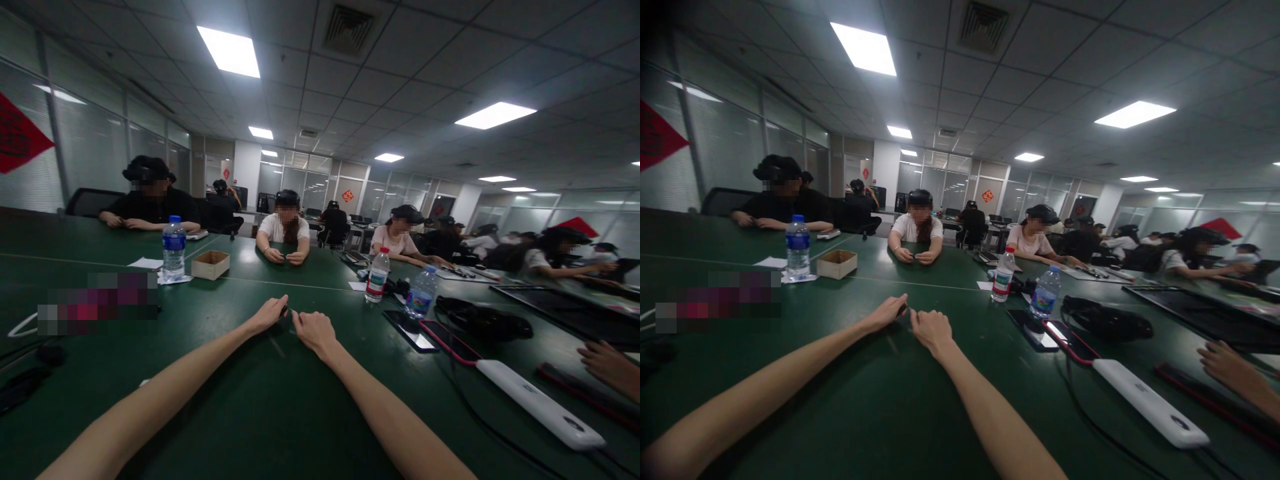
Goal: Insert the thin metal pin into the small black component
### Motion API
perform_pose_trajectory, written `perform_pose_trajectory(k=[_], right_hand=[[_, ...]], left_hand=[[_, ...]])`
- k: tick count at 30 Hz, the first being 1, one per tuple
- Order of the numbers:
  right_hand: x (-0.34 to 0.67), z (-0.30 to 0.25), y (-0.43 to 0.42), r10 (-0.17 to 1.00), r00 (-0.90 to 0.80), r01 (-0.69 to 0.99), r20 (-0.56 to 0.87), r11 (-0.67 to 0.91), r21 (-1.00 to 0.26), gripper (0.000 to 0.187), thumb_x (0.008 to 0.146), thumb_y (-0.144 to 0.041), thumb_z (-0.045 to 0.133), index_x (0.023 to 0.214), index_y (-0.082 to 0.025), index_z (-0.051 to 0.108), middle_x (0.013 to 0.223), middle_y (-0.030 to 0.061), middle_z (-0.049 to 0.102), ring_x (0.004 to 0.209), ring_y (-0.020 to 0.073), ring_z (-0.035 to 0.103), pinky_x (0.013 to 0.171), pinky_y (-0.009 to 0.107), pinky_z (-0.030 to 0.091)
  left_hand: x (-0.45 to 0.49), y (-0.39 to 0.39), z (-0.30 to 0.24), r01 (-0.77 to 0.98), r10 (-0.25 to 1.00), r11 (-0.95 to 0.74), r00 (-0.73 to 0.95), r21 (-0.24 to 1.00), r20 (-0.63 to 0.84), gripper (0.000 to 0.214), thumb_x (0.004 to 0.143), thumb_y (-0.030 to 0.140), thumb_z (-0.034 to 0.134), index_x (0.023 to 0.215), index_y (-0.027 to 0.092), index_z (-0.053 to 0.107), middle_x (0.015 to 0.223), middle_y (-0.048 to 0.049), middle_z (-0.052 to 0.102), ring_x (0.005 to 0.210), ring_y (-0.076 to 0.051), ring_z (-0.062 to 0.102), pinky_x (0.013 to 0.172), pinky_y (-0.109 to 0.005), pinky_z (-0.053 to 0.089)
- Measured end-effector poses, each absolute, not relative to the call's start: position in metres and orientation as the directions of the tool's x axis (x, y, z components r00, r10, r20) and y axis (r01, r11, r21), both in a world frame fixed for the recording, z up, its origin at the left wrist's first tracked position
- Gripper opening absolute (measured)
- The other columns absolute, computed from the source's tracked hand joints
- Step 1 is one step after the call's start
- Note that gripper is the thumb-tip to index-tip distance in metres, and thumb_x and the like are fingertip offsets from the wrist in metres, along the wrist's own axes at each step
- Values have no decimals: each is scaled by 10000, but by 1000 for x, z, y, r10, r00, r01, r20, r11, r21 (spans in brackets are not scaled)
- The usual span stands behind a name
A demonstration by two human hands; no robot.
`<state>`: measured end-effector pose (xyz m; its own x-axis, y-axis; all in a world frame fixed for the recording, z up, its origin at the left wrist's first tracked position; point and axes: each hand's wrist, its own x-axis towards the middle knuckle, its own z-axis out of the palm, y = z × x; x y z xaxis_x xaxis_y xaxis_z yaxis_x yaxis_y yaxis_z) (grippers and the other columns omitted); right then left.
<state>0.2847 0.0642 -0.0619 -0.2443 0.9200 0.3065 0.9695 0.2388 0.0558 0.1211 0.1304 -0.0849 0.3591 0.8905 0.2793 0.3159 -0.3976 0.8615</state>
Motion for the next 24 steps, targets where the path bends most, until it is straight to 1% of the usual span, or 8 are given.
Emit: perform_pose_trajectory(k=[7, 11, 14, 18, 24], right_hand=[[283, -57, 59, 920, -262, 965, 290, 252, 74, 718, 977, -526, 86, 957, -162, 705, 936, 147, 699, 812, 209, 674, 734, 298, 463], [281, -56, 58, 935, -238, 971, 261, 230, 62, 699, 980, -518, 107, 989, -153, 704, 959, 156, 695, 858, 221, 668, 768, 314, 460], [281, -57, 59, 941, -209, 978, 267, 200, 63, 700, 974, -529, 124, 993, -143, 708, 960, 170, 692, 896, 236, 659, 792, 326, 451], [282, -59, 61, 928, -239, 971, 286, 226, 80, 721, 970, -533, 101, 962, -153, 715, 934, 168, 696, 859, 243, 665, 769, 340, 455], [284, -58, 63, 918, -284, 958, 276, 264, 107, 724, 973, -531, 99, 923, -156, 717, 892, 149, 701, 815, 231, 674, 743, 315, 464]], left_hand=[[122, 137, -91, 360, 879, -441, 359, 822, 315, 678, 839, 687, 174, 570, 161, 506, 496, 9, 437, 525, -140, 415, 588, -265, 305], [123, 140, -94, 357, 870, -459, 364, 813, 331, 666, 855, 661, 176, 576, 161, 517, 509, 8, 454, 540, -143, 432, 599, -263, 309], [123, 140, -94, 378, 873, -459, 358, 804, 330, 668, 857, 657, 172, 580, 160, 523, 515, 6, 467, 553, -147, 443, 606, -262, 311], [123, 140, -93, 388, 875, -456, 358, 801, 325, 678, 858, 661, 169, 581, 158, 530, 513, 7, 466, 541, -143, 436, 603, -264, 311], [119, 139, -90, 383, 860, -475, 391, 792, 327, 676, 862, 661, 187, 576, 152, 527, 516, 12, 462, 545, -137, 435, 607, -260, 313]])
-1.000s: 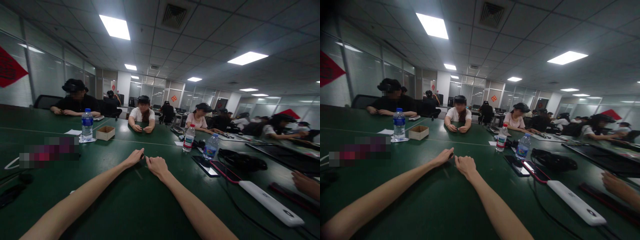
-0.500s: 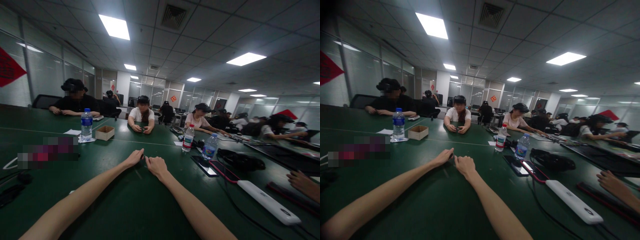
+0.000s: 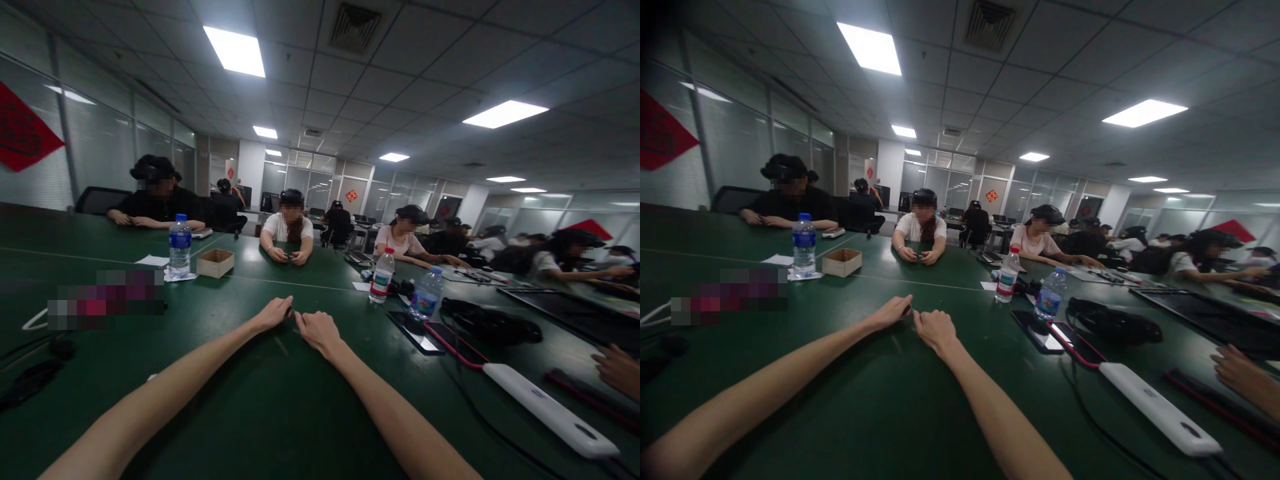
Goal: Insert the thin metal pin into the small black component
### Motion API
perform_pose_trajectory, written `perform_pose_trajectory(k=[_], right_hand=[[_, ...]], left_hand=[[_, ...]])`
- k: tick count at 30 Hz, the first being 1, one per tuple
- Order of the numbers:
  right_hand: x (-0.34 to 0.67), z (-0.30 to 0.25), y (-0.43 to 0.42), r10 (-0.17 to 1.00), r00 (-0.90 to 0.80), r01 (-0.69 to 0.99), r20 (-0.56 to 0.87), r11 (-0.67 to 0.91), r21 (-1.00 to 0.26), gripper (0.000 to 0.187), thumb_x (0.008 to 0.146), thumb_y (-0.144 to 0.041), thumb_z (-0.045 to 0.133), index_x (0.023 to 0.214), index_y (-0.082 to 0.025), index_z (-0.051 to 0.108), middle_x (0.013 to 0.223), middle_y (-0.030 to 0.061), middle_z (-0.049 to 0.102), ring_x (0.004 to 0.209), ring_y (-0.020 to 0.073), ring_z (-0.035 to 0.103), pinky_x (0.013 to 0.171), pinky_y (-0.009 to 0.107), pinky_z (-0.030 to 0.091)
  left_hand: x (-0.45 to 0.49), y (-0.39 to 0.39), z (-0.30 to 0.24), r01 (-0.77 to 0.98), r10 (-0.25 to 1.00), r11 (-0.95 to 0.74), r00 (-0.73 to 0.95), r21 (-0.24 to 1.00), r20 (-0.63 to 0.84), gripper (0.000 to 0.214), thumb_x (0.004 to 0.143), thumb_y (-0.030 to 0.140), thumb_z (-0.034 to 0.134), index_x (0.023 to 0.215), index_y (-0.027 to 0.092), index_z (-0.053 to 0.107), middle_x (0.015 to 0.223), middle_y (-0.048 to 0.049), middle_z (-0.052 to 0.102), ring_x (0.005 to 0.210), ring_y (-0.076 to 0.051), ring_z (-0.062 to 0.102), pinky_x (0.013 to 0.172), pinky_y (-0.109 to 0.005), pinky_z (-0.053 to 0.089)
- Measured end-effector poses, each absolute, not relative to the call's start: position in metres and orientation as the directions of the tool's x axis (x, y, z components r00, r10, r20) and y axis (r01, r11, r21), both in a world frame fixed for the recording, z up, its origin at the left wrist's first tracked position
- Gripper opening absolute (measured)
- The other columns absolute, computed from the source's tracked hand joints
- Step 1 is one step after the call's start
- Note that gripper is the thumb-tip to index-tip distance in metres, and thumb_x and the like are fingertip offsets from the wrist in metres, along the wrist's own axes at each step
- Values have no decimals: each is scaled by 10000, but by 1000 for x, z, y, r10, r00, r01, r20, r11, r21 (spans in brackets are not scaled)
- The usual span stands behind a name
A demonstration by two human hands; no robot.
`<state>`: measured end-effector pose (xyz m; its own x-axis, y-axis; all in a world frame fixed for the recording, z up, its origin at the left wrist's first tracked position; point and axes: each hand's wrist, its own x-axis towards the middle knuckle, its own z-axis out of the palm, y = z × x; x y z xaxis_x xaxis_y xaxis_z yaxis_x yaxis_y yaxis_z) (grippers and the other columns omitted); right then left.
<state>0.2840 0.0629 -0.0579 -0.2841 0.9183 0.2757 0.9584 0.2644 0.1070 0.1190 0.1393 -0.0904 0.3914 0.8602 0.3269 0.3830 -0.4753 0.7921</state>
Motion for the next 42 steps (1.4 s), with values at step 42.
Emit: perform_pose_trajectory(k=[42], right_hand=[[286, -60, 64, 922, -252, 967, 295, 253, 35, 753, 964, -549, 43, 911, -175, 695, 892, 122, 702, 770, 194, 666, 706, 285, 458]], left_hand=[[122, 140, -91, 316, 881, -399, 391, 861, 265, 735, 801, 760, 179, 594, 148, 529, 478, 24, 404, 498, -125, 389, 564, -257, 300]])
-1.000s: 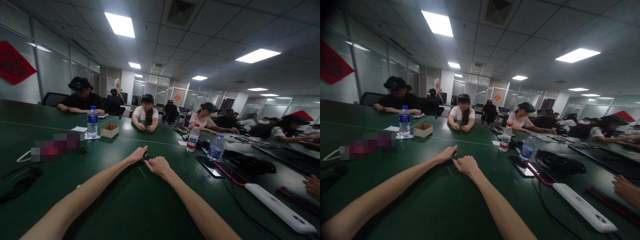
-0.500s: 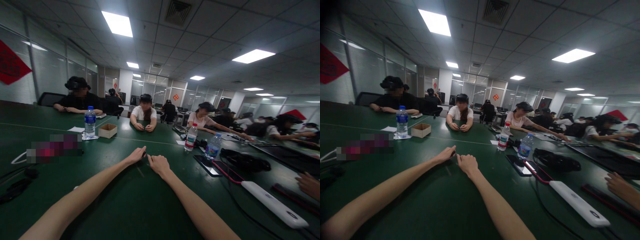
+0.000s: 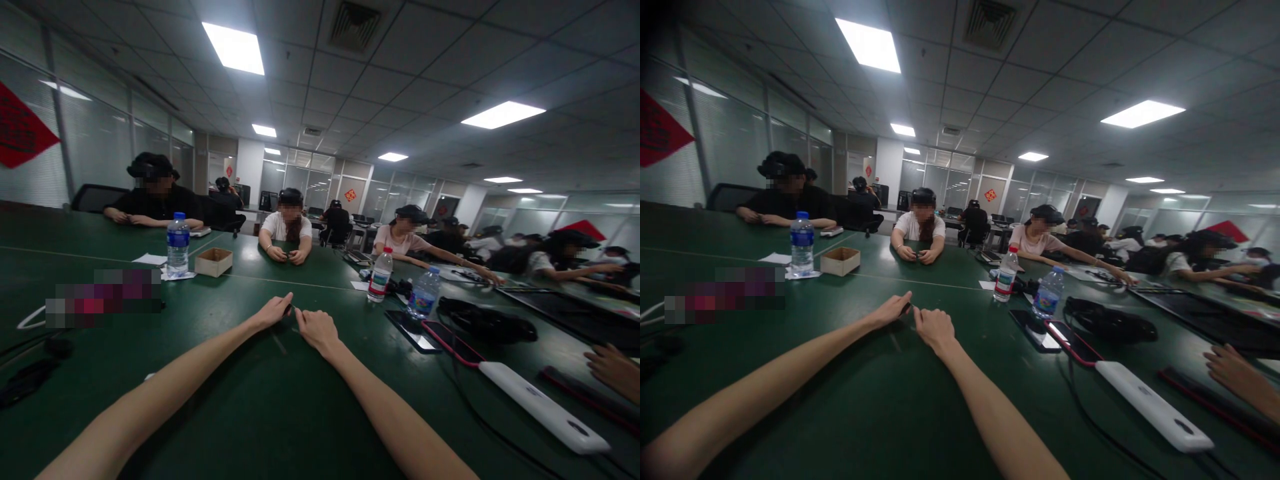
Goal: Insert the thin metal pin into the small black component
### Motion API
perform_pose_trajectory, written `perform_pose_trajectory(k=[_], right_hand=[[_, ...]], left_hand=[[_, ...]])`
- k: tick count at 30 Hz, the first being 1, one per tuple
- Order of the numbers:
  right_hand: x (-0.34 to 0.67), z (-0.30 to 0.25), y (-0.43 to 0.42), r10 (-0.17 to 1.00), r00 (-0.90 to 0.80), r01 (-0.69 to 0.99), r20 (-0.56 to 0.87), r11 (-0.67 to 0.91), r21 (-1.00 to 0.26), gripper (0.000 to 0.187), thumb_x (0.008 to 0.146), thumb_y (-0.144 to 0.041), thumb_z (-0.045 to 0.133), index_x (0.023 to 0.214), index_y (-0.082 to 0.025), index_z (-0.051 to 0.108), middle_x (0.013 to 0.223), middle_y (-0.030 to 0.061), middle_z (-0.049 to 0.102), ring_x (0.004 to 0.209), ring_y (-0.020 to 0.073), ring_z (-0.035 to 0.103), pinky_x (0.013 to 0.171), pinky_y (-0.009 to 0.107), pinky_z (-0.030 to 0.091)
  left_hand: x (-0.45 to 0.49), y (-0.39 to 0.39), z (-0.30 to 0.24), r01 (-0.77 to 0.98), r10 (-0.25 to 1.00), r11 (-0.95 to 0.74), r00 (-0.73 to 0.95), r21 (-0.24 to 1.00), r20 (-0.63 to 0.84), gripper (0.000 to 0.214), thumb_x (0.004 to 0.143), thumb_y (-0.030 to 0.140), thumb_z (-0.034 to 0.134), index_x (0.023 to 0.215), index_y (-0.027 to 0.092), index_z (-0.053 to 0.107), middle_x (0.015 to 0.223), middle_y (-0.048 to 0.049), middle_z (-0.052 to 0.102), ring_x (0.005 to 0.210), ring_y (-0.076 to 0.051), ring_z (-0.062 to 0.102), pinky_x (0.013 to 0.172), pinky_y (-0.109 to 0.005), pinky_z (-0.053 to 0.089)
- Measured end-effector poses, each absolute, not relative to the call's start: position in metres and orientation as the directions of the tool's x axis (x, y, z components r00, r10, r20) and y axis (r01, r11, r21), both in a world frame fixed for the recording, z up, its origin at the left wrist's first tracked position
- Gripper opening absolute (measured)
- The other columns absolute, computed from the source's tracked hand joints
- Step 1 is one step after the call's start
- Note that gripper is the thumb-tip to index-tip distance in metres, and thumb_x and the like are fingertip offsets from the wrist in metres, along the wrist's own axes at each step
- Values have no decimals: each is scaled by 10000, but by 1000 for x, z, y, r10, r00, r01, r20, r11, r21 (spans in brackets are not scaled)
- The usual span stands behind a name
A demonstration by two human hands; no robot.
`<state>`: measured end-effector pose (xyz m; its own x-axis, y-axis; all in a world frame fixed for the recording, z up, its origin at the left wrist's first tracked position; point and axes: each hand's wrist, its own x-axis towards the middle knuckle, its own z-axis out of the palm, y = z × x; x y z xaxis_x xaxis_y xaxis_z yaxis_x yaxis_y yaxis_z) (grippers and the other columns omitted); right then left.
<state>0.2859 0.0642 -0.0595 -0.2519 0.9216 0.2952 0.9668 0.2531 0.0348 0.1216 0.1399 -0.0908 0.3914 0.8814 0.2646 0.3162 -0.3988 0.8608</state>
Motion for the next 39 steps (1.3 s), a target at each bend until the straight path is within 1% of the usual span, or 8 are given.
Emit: perform_pose_trajectory(k=[5, 12, 17, 22, 28, 33, 35, 39], right_hand=[[286, -59, 64, 922, -262, 964, 285, 263, 35, 741, 968, -543, 51, 923, -180, 696, 902, 118, 704, 787, 186, 667, 735, 279, 457], [284, -61, 64, 918, -248, 969, 308, 236, 76, 745, 964, -550, 69, 931, -165, 706, 903, 145, 698, 806, 220, 666, 724, 304, 460], [284, -60, 65, 926, -261, 965, 272, 251, 71, 761, 960, -561, 58, 961, -166, 708, 937, 153, 697, 841, 230, 668, 755, 316, 459], [286, -61, 67, 912, -302, 953, 278, 289, 89, 786, 957, -564, 39, 931, -167, 717, 916, 154, 704, 838, 239, 671, 773, 334, 455], [286, -58, 65, 901, -345, 937, 263, 316, 148, 756, 972, -527, 51, 937, -165, 714, 913, 152, 706, 839, 224, 674, 779, 315, 457], [280, -58, 61, 851, -464, 883, 244, 423, 203, 696, 957, -575, 141, 905, -185, 716, 903, 130, 711, 838, 234, 670, 781, 332, 454], [280, -59, 61, 858, -432, 900, 278, 388, 198, 697, 964, -555, 131, 914, -175, 713, 899, 136, 709, 842, 233, 668, 779, 329, 452], [283, -62, 64, 907, -265, 964, 328, 242, 108, 718, 973, -530, 94, 923, -168, 712, 897, 141, 707, 826, 216, 670, 757, 305, 454]], left_hand=[[121, 138, -90, 293, 899, -374, 349, 880, 266, 703, 806, 750, 209, 614, 150, 521, 478, 29, 392, 496, -125, 386, 552, -251, 294], [122, 138, -88, 367, 886, -413, 374, 834, 274, 705, 808, 745, 201, 603, 149, 515, 501, 18, 420, 543, -138, 415, 564, -253, 289], [121, 139, -90, 388, 884, -424, 375, 818, 281, 691, 823, 727, 198, 584, 156, 505, 503, 15, 434, 543, -140, 424, 576, -256, 295], [119, 136, -90, 354, 874, -442, 378, 824, 306, 670, 835, 703, 219, 582, 153, 507, 502, 18, 424, 531, -134, 416, 575, -254, 296], [118, 133, -85, 315, 871, -440, 378, 841, 314, 647, 829, 691, 254, 592, 148, 512, 492, 24, 407, 510, -122, 389, 556, -252, 288], [121, 138, -88, 229, 919, -334, 297, 914, 261, 612, 825, 673, 257, 621, 152, 505, 470, 28, 394, 470, -114, 363, 501, -239, 274], [121, 141, -91, 199, 928, -302, 286, 932, 240, 577, 824, 652, 277, 656, 152, 511, 465, 35, 384, 452, -110, 346, 474, -232, 259], [122, 143, -95, 174, 926, -289, 301, 941, 229, 490, 831, 583, 297, 710, 159, 511, 483, 43, 379, 443, -105, 337, 444, -217, 244]])
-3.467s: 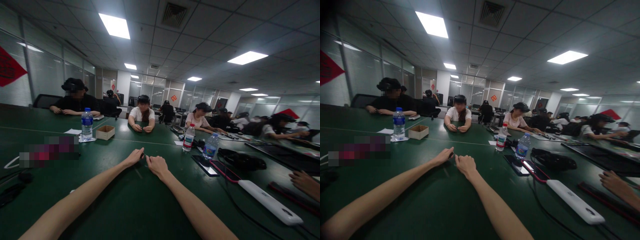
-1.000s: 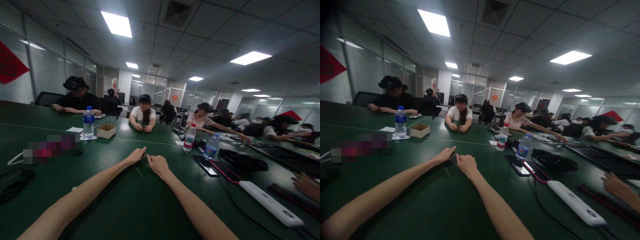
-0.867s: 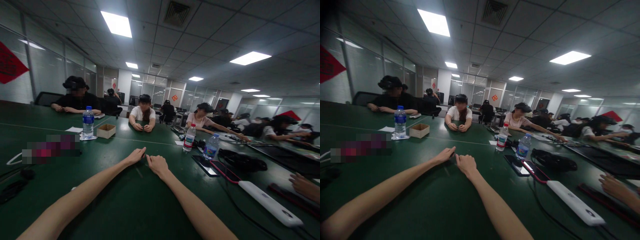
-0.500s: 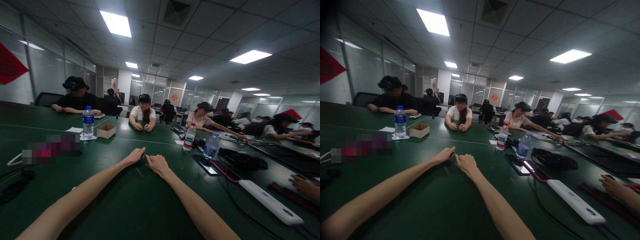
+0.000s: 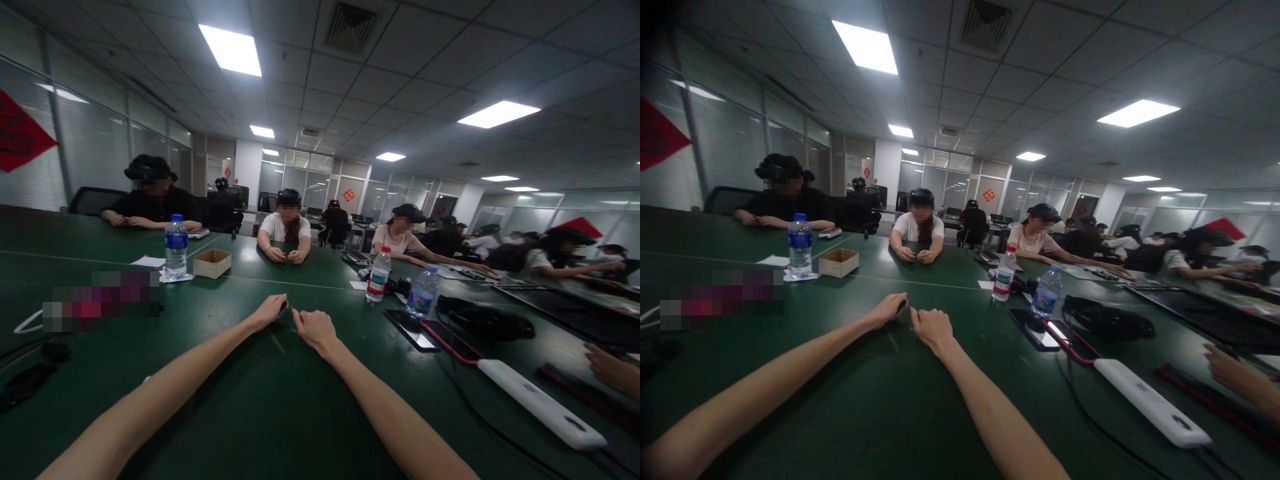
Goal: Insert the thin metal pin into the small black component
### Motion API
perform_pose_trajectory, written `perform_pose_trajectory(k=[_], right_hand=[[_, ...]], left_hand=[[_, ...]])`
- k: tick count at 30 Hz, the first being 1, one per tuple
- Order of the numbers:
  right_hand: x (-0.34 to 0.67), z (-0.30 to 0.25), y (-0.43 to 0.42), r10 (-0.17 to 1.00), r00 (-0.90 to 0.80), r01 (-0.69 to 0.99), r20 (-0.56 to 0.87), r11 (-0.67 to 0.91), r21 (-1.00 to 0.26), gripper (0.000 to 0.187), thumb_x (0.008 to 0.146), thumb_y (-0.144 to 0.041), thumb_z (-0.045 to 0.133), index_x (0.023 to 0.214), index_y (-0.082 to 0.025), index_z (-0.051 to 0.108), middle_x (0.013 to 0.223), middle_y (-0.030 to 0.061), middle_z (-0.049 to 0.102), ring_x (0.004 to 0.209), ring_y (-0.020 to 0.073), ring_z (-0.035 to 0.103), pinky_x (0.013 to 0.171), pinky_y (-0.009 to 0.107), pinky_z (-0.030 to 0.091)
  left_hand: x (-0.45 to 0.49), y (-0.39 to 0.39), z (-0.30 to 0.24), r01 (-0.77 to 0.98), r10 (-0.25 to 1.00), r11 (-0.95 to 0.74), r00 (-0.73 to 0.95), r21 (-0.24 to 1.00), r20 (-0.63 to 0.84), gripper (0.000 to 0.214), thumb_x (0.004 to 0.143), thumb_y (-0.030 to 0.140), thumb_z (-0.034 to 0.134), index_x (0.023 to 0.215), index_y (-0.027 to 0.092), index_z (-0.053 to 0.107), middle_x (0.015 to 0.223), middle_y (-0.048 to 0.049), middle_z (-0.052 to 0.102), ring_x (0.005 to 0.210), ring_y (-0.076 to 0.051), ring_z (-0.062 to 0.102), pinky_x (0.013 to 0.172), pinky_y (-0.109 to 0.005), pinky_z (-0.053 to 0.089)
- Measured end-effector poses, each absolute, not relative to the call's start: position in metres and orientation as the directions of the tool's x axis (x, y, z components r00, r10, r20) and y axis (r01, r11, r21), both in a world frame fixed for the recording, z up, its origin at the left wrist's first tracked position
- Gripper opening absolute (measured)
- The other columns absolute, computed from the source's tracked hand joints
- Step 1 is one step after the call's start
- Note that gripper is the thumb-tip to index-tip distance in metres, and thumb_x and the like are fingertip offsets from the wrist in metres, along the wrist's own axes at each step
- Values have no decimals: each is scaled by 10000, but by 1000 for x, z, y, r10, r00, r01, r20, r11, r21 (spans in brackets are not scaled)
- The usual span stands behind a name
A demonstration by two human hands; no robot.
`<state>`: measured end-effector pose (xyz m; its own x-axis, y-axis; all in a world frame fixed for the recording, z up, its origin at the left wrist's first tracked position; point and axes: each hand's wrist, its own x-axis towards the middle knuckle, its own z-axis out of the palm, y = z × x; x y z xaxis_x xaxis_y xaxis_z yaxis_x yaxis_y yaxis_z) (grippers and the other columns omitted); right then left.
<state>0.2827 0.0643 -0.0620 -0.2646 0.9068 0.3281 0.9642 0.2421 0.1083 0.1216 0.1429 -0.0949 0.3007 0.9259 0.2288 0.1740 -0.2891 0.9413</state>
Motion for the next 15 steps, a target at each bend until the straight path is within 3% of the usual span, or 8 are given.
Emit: perform_pose_trajectory(k=[6, 15], right_hand=[[284, -62, 67, 921, -247, 969, 301, 245, 47, 749, 967, -551, 64, 927, -174, 711, 906, 140, 704, 806, 203, 666, 752, 302, 447], [284, -60, 65, 926, -270, 962, 263, 272, 31, 756, 966, -557, 56, 918, -168, 703, 897, 125, 702, 770, 182, 668, 715, 275, 454]], left_hand=[[122, 138, -92, 191, 912, -328, 321, 925, 257, 376, 835, 472, 315, 688, 172, 485, 501, 43, 384, 477, -109, 358, 465, -211, 264], [122, 136, -91, 257, 882, -399, 371, 880, 291, 391, 853, 450, 287, 628, 174, 449, 528, 36, 407, 543, -124, 395, 526, -226, 292]])
